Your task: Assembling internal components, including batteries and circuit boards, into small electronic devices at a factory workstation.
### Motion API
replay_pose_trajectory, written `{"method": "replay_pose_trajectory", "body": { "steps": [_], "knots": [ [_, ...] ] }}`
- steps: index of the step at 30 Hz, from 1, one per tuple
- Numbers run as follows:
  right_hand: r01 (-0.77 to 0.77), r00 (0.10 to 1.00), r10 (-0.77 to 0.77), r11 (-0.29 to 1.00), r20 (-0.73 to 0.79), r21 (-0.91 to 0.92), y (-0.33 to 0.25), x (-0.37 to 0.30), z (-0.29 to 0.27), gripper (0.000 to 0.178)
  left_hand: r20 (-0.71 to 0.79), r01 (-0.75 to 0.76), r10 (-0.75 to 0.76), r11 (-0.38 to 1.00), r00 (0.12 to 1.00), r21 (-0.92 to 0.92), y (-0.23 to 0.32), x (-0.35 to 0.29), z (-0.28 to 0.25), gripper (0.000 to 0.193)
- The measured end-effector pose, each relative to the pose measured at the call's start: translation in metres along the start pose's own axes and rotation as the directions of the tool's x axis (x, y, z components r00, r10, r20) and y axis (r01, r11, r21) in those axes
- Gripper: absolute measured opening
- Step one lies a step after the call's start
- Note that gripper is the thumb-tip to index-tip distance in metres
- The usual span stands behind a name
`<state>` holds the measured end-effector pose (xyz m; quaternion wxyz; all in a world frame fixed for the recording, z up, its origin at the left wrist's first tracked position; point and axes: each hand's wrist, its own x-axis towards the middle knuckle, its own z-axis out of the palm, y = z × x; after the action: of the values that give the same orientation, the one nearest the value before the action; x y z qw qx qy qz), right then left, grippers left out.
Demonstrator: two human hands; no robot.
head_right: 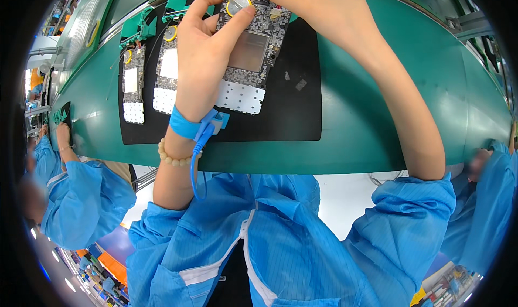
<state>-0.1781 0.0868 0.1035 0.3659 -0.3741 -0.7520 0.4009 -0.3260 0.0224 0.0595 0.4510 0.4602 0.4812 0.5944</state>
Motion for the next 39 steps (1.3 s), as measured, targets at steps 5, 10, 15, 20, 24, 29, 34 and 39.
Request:
{"method": "replay_pose_trajectory", "body": {
  "steps": [5, 10, 15, 20, 24, 29, 34, 39],
  "knots": [
    [0.005, 1.0, -0.004, 0.999, 0.022, -0.051, -0.003, 0.001, -0.002, 0.013, -0.004, -0.008, 0.008, 1.0, 1.0, -0.012, 0.001, 0.001, 0.001, 0.035],
    [0.324, 0.946, -0.313, 0.904, 0.084, -0.278, -0.02, -0.003, -0.003, 0.013, -0.026, 0.017, -0.016, 0.999, 1.0, 0.031, 0.006, 0.0, 0.003, 0.031],
    [0.881, 0.469, -0.869, 0.448, -0.156, 0.152, 0.04, 0.024, 0.01, 0.015, -0.033, 0.046, -0.046, 0.999, 0.998, 0.012, 0.004, 0.0, 0.009, 0.029],
    [0.399, 0.917, -0.375, 0.868, 0.136, -0.295, -0.025, -0.007, 0.006, 0.018, -0.086, 0.048, -0.043, 0.998, 0.995, 0.052, 0.007, 0.003, 0.005, 0.027],
    [0.325, 0.943, -0.294, 0.913, 0.155, -0.245, -0.02, -0.008, 0.005, 0.021, -0.08, -0.051, 0.063, 0.989, 0.995, 0.141, 0.003, 0.006, 0.009, 0.03],
    [0.268, 0.946, -0.315, 0.89, -0.072, -0.37, -0.041, -0.017, 0.015, 0.02, -0.042, -0.118, 0.144, 0.918, 0.989, 0.378, -0.005, 0.0, -0.005, 0.044],
    [-0.001, 0.947, -0.225, 0.709, -0.228, -0.705, 0.0, -0.08, -0.033, 0.018, 0.079, -0.179, 0.161, 0.863, 0.984, 0.472, 0.021, -0.074, -0.022, 0.067],
    [-0.168, 0.966, -0.067, 0.578, -0.252, -0.798, 0.004, -0.129, 0.024, 0.031, -0.322, 0.062, 0.378, 0.561, 0.868, 0.826, 0.036, -0.093, -0.129, 0.04]
  ]
}}
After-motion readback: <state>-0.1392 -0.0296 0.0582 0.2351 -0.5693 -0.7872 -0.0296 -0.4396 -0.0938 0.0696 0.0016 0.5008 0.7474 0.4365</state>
